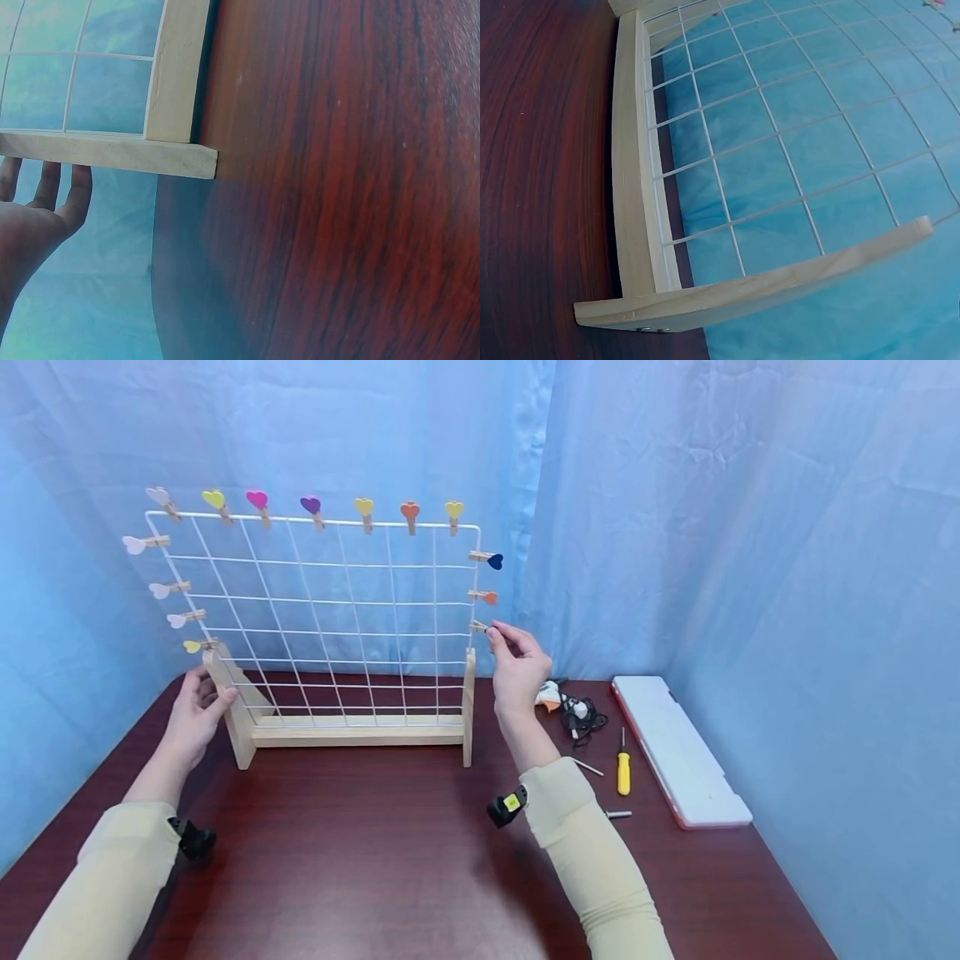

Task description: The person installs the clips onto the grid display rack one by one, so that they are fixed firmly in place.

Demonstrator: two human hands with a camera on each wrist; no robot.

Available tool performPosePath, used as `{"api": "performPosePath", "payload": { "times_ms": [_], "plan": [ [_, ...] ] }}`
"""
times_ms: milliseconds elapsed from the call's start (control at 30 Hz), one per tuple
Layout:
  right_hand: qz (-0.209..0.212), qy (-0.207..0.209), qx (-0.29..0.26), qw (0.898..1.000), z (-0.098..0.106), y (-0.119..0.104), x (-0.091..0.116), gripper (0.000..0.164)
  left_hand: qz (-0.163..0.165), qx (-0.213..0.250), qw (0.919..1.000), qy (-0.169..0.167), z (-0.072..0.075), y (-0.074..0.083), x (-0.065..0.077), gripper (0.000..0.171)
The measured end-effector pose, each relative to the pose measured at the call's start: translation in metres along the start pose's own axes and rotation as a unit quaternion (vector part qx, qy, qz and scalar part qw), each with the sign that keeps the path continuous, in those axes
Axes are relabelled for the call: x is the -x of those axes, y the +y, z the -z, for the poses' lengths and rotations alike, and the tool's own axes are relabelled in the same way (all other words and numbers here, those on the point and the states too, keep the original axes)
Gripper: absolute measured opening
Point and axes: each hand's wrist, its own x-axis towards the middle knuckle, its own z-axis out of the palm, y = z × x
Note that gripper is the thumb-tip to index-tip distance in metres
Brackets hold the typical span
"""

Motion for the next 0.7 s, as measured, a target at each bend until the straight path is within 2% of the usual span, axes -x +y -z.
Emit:
{"api": "performPosePath", "payload": {
  "times_ms": [333, 533, 700],
  "plan": [
    [0.026, -0.044, 0.054, 0.997, -0.001, -0.002, 0.0, 0.018, -0.004, 0.005, 1.0, 0.0, -0.003, 0.0, -0.002, 0.056],
    [-0.003, -0.09, 0.063, 0.994, 0.004, -0.003, -0.001, 0.021, -0.001, -0.008, 1.0, -0.003, 0.0, -0.002, -0.005, 0.058],
    [-0.02, -0.13, 0.083, 0.988, 0.013, -0.007, -0.001, 0.027, -0.003, -0.047, 0.9988, 0.007, 0.005, -0.004, -0.003, 0.059]
  ]
}}
